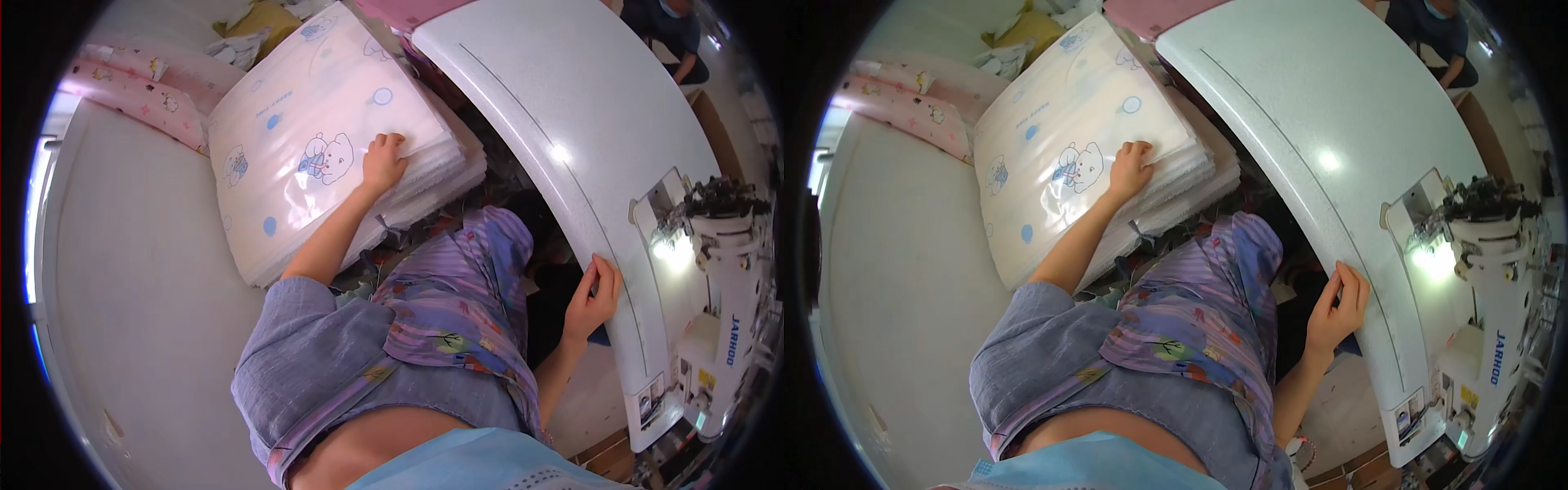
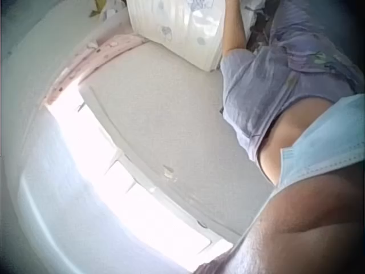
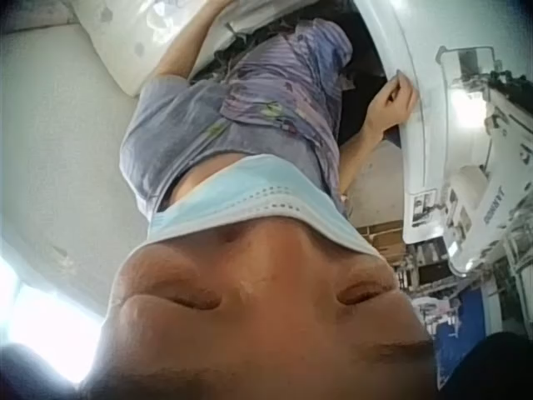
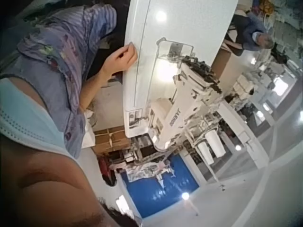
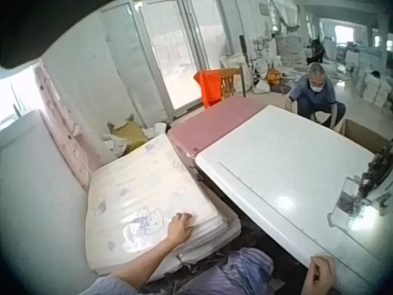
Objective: Sewing the edges of plastic/vinyl covers and organizing bundles in a factory.
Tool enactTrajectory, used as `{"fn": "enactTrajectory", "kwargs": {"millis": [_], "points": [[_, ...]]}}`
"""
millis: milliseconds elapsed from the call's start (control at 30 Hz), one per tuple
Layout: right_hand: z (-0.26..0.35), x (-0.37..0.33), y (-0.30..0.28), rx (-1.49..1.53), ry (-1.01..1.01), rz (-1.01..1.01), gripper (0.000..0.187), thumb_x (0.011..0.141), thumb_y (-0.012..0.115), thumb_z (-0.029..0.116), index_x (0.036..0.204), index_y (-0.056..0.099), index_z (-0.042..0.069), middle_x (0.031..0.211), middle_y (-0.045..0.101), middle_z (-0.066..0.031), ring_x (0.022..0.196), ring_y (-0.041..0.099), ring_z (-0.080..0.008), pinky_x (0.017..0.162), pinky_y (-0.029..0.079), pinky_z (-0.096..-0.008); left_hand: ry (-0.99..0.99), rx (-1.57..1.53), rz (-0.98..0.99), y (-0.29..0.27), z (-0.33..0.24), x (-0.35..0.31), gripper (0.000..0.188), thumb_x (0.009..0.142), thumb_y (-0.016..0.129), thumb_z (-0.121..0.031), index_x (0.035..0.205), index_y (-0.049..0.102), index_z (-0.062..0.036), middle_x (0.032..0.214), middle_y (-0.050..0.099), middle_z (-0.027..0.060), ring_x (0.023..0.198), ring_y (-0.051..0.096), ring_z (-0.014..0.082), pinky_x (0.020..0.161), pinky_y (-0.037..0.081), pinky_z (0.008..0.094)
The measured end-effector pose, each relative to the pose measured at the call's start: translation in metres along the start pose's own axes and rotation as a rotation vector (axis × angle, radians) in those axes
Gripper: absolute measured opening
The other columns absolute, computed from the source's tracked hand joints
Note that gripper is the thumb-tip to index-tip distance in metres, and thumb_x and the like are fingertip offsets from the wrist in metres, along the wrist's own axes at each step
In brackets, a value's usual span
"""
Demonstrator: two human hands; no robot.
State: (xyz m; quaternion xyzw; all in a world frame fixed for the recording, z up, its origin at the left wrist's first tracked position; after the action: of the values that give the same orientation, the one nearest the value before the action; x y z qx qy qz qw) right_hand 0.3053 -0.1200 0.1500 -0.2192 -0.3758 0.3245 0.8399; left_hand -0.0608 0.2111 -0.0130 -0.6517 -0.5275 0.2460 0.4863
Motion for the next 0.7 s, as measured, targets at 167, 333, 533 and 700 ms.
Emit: {"fn": "enactTrajectory", "kwargs": {"millis": [167,333,533,700], "points": [[0.004,0.004,0.005,0.038,-0.005,0.009,0.013,0.1,0.06,-0.002,0.11,0.068,-0.004,0.105,0.065,-0.0171,0.095,0.066,-0.0325,0.08,0.054,-0.0379,-0.473,-0.421,0.099,0.01,0.105,0.006,0.053,0.089,0.072,-0.027,0.137,0.058,-0.0098,0.132,0.06,0.0183,0.122,0.059,0.0376,0.1,0.051,0.0485],[0.002,0.004,-0.003,-0.022,-0.012,0.029,0.011,0.1,0.059,-0.001,0.108,0.067,-0.004,0.102,0.063,-0.0165,0.092,0.065,-0.0325,0.079,0.053,-0.0396,-0.741,-1.957,0.188,-0.088,0.091,0.009,0.061,0.106,0.051,-0.049,0.144,0.053,-0.0013,0.137,0.063,0.0182,0.12,0.063,0.0331,0.105,0.05,0.0458],[0.009,0.023,0.005,0.1,0.0,0.096,0.011,0.097,0.059,-0.003,0.105,0.067,-0.005,0.099,0.063,-0.0176,0.088,0.063,-0.0338,0.075,0.051,-0.0408,-0.537,-1.716,-0.173,-0.192,0.118,0.089,0.054,0.105,0.053,-0.05,0.134,0.063,-0.0061,0.121,0.072,0.0106,0.105,0.068,0.0246,0.093,0.055,0.0372],[0.043,0.055,0.043,0.358,-0.012,0.274,0.016,0.096,0.061,-0.001,0.111,0.067,-0.003,0.101,0.066,-0.0161,0.09,0.066,-0.0299,0.078,0.053,-0.0384,-0.514,-1.588,-0.158,-0.188,0.032,0.184,0.081,0.094,0.06,-0.068,0.152,0.05,-0.0129,0.154,0.052,0.0124,0.14,0.048,0.0285,0.115,0.037,0.0469]]}}
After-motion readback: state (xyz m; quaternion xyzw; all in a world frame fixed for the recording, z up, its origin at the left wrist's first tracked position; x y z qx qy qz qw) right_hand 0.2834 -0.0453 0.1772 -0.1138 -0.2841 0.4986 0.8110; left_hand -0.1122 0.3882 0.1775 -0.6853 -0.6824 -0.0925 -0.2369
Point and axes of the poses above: each hand's wrist, its own x-axis towards the middle knuckle, its own y-axis out of the palm, z = x × y, the point moved 8 cm from there along x, towards the middle knuckle
